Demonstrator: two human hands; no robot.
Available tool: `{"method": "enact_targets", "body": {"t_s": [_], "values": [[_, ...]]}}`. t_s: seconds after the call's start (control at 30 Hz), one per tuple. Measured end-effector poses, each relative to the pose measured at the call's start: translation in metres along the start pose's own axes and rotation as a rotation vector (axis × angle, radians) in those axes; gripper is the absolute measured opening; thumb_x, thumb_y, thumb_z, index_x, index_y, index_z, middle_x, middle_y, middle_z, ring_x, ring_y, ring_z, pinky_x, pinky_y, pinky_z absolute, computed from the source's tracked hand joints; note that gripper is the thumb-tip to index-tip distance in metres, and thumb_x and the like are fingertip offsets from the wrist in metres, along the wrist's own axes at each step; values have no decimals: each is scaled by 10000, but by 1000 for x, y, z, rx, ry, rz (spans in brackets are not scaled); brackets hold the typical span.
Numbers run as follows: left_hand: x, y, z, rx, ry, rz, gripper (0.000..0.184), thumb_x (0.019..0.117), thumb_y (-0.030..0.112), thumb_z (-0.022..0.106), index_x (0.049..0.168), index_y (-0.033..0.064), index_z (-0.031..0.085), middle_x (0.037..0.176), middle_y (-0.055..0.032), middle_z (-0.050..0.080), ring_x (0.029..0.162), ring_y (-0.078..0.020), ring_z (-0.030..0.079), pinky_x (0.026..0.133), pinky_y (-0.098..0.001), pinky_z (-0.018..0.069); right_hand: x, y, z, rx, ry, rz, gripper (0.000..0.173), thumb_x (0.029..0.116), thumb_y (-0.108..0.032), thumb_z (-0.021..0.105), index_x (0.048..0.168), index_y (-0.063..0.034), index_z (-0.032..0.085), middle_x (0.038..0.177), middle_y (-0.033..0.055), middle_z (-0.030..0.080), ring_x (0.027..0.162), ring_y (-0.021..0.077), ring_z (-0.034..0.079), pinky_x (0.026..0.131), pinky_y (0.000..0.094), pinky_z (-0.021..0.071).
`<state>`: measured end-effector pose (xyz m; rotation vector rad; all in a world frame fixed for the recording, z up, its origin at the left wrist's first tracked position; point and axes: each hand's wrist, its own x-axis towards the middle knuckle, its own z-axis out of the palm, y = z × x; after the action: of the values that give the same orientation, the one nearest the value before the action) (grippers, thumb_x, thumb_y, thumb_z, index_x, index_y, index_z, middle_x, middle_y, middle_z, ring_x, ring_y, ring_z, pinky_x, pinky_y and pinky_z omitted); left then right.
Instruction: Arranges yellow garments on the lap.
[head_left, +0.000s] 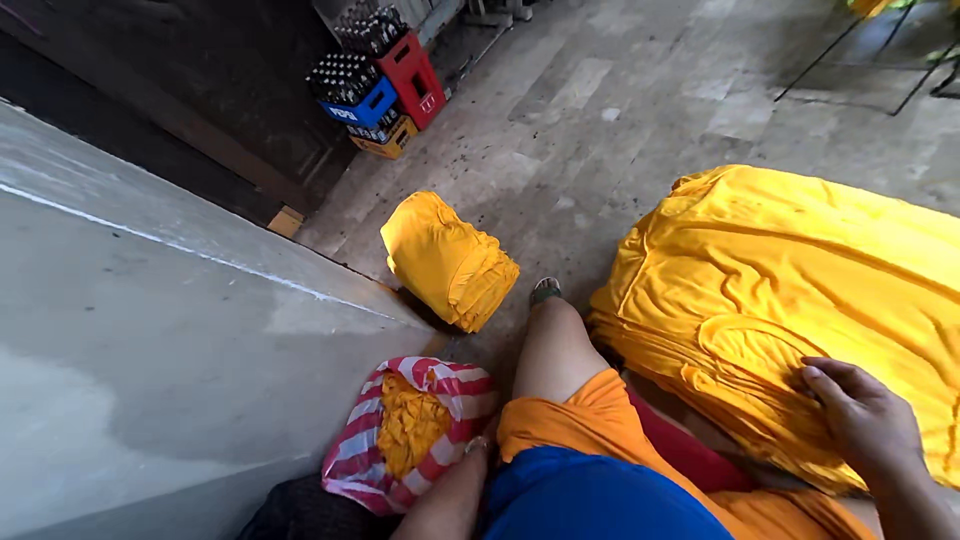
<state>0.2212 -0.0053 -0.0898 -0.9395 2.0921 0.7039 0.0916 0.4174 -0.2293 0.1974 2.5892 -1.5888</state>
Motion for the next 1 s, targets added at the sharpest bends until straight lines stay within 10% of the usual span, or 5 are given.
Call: {"method": "enact_targets", "body": {"t_s": [0.33, 0.5, 0.63, 0.73, 1.0], "values": [[69, -49, 55, -84, 373, 198, 415, 1020, 306, 590, 1176, -63, 699, 1187, -252, 696, 1151, -324, 659, 1012, -405, 500, -3, 8, 3, 100, 46, -76, 300, 1024, -233, 564, 1189, 4, 648, 921, 69, 676, 753, 79, 639, 725, 288, 562], [54, -19, 35, -22, -81, -71, 448, 1123, 197, 390, 1508, -28, 437, 1590, -206, 411, 1493, -302, 370, 1229, -435, 260, -4, 14, 2, 138, 77, -94, 319, 1004, -250, 560, 1175, 2, 656, 916, 55, 684, 746, 62, 643, 716, 263, 563], [188, -143, 96, 117, 136, 881, 480, 1097, 215, 401, 1174, -211, 611, 1074, -407, 654, 974, -432, 696, 804, -349, 579, -8, 11, 2, 147, 65, -84, 296, 1017, -228, 566, 1176, 8, 650, 916, 53, 681, 754, 60, 642, 727, 258, 561], [140, -78, 91, -52, -63, 70, 443, 1126, 210, 371, 1479, -40, 467, 1545, -230, 458, 1452, -326, 425, 1202, -460, 317, -6, 14, 0, 161, 68, -107, 297, 1006, -234, 569, 1160, 4, 656, 894, 38, 679, 744, 55, 640, 716, 242, 558], [124, -78, 81, -182, -27, 145, 405, 1110, 177, 424, 1399, -86, 531, 1464, -272, 521, 1391, -340, 481, 1165, -446, 353, -6, 17, -1, 190, 59, -96, 275, 1018, -215, 568, 1166, -3, 661, 914, 67, 690, 753, 96, 660, 724, 289, 575]]}}
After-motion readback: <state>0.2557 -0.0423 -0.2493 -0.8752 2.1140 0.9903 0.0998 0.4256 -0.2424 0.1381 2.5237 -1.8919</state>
